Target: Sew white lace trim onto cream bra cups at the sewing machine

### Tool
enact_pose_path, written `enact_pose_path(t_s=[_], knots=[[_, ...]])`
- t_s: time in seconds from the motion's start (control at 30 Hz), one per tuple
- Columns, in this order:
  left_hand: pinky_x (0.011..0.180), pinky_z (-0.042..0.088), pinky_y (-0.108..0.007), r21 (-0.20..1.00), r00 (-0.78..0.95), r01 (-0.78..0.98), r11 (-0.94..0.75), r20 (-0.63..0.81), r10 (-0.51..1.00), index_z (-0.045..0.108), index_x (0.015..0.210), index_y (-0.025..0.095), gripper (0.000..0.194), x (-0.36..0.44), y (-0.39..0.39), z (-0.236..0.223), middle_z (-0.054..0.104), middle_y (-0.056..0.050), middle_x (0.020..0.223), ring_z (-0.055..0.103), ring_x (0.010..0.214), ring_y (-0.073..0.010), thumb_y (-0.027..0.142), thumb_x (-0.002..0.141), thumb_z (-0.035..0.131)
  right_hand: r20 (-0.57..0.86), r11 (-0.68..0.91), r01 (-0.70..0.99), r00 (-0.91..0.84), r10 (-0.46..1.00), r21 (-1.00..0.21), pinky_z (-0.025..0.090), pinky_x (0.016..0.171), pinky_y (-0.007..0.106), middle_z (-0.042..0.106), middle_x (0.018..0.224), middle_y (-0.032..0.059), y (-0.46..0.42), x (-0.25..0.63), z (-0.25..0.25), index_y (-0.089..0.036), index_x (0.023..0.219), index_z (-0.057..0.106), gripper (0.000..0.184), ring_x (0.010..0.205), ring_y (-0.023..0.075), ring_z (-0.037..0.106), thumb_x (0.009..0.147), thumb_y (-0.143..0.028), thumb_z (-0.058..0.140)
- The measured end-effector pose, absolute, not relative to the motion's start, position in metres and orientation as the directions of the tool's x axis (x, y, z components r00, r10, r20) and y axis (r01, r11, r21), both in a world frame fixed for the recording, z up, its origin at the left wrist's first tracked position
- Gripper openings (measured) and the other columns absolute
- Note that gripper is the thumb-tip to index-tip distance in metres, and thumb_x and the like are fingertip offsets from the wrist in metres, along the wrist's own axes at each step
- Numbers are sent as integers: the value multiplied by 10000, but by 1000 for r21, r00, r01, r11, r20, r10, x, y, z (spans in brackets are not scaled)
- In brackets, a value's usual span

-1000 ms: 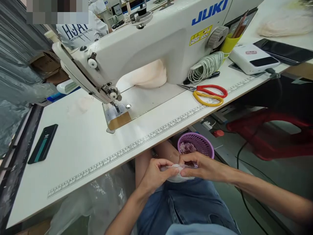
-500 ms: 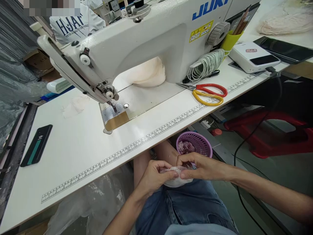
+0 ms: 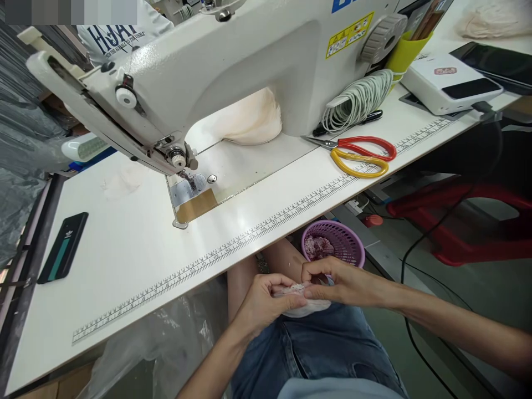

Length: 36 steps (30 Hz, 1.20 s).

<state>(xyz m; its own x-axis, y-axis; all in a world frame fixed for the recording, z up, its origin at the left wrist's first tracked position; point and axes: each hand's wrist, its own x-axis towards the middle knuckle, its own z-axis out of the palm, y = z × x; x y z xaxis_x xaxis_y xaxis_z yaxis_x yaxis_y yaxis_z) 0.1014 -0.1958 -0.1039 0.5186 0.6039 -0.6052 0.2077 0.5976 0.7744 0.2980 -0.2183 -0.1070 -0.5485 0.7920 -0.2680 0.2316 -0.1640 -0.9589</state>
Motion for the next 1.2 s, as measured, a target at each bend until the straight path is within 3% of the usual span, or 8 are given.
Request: enact_pose_path(t_s=[0.4,0.67,0.9,1.2], knots=[[548,434,-189,760,487,291,581,-641,594,739,720,97,299,104,-192,-101,719,-86,678,586,543,-110,340,561,811,-257,-110,272,-597,760,-956,291,541,214,511,649,-37,-217,308,-107,-147,774,621,321,608,104,444,763,-466,654],[529,424,-182,721,486,290,630,-677,552,740,684,115,256,98,-192,-102,707,-62,626,575,531,-102,310,540,822,-218,-74,243,-645,733,-967,341,583,228,577,682,-11,-223,312,-117,-142,797,672,293,622,113,496,810,-430,616],[532,401,-198,728,480,293,620,-672,563,708,660,105,284,96,-192,-104,683,-47,614,548,530,-99,333,534,822,-258,-98,275,-639,725,-957,309,545,218,515,650,-34,-221,306,-113,-145,773,632,307,604,105,461,795,-450,616],[530,362,-199,752,465,298,588,-652,599,619,593,113,343,95,-194,-108,623,-7,586,498,532,-88,353,485,838,-289,-119,299,-625,725,-947,313,539,214,506,672,-26,-221,301,-109,-152,736,571,208,614,108,455,810,-345,585]])
